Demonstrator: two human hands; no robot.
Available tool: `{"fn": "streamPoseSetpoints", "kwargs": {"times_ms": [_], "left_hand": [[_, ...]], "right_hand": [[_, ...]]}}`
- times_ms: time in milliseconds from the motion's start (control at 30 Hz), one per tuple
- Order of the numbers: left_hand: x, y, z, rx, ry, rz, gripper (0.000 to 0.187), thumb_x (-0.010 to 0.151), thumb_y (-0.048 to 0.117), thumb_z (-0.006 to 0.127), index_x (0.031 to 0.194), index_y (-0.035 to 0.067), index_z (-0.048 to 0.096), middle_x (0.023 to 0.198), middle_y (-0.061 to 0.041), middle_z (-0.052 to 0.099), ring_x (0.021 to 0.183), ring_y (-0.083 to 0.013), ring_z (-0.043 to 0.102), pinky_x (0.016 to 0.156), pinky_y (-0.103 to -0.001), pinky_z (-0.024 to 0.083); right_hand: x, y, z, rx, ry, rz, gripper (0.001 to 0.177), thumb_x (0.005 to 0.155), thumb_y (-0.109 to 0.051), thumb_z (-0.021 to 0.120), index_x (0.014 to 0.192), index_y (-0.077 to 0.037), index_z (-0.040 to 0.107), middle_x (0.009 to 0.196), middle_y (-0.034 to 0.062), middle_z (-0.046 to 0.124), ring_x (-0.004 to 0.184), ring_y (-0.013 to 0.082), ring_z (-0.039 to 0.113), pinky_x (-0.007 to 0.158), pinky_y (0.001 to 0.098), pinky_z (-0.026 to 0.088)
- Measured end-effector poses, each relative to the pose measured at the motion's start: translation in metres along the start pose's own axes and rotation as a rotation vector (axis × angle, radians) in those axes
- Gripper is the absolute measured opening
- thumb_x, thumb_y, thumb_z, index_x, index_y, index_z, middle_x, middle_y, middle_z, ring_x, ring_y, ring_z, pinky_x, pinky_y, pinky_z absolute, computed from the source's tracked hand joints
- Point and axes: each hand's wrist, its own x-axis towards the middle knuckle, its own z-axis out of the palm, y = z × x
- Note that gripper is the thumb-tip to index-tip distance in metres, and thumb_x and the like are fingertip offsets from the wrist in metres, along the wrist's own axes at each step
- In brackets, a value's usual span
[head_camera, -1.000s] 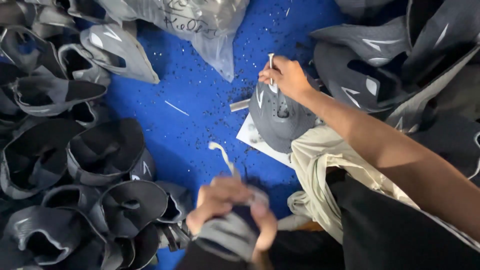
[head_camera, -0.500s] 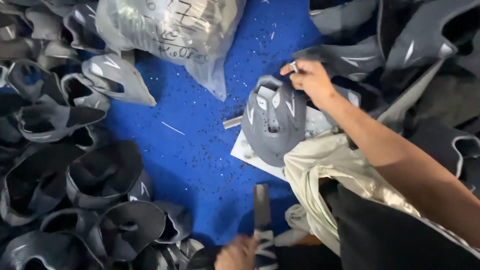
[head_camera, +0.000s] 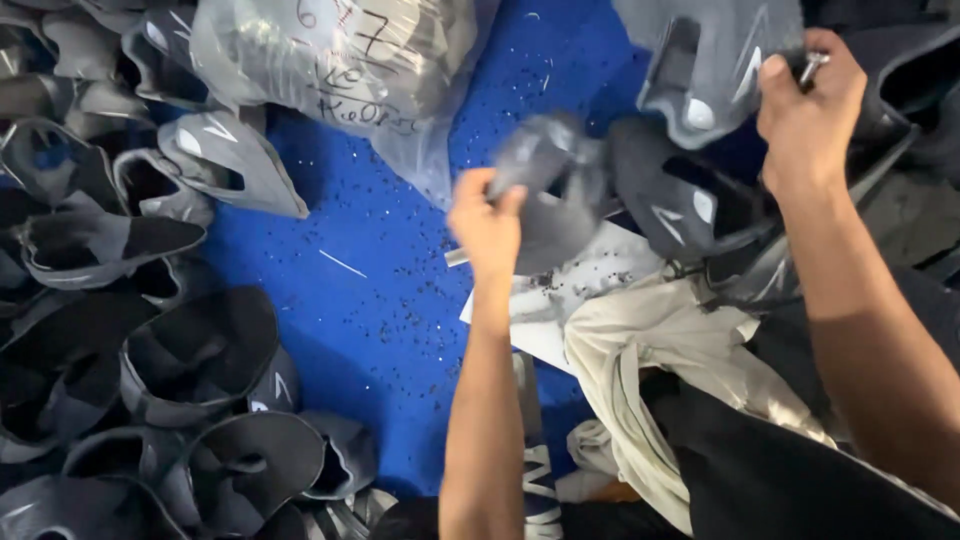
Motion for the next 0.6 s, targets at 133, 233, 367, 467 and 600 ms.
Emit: {"fn": "streamPoseSetpoints", "kwargs": {"times_ms": [133,233,367,467,600], "left_hand": [[-0.007,0.133,-0.103,-1.02,0.821,-0.823,0.032,0.092,0.035,0.042,0.105,0.009,0.055,0.097,-0.008,0.065,0.089,-0.0237,0.065,0.071,-0.035,0.051],[-0.091,0.087,-0.122,-0.543,0.655,-0.209,0.021,0.108,0.022,0.064,0.117,0.005,0.055,0.101,-0.006,0.056,0.095,-0.0168,0.052,0.085,-0.032,0.048],[-0.157,0.074,-0.105,-0.524,0.272,-0.44,0.053,0.094,0.022,0.07,0.137,-0.002,0.052,0.127,-0.008,0.065,0.115,-0.0179,0.061,0.1,-0.032,0.048],[-0.159,0.048,-0.114,-0.386,0.254,-0.669,0.04,0.097,0.023,0.068,0.122,-0.009,0.068,0.113,-0.01,0.075,0.102,-0.0179,0.068,0.092,-0.034,0.053],[-0.081,0.098,-0.125,0.152,-0.148,-0.3,0.031,0.093,0.025,0.072,0.114,0.001,0.071,0.098,-0.013,0.077,0.087,-0.0232,0.074,0.08,-0.035,0.057]], "right_hand": [[-0.063,-0.099,0.057,-0.095,-0.006,0.055,0.022,0.094,0.0,0.076,0.111,-0.003,0.061,0.084,-0.0004,0.056,0.068,0.0118,0.048,0.059,0.0266,0.038],[-0.127,-0.118,0.09,-0.623,-0.454,-0.476,0.02,0.087,-0.005,0.078,0.104,-0.006,0.067,0.103,0.012,0.07,0.09,0.0244,0.069,0.076,0.0365,0.057],[-0.202,-0.085,0.104,-0.514,-1.229,-0.259,0.027,0.086,-0.005,0.065,0.111,-0.014,0.068,0.116,0.0046,0.07,0.089,0.0229,0.074,0.071,0.035,0.061],[-0.185,-0.094,0.106,-0.694,-1.074,-0.222,0.025,0.084,-0.02,0.073,0.108,-0.017,0.068,0.115,0.0032,0.068,0.089,0.024,0.072,0.07,0.0372,0.06],[-0.117,-0.086,0.114,-0.873,-0.707,-0.223,0.067,0.065,-0.043,0.089,0.117,-0.009,0.063,0.115,0.0154,0.063,0.093,0.037,0.068,0.076,0.0457,0.056]]}}
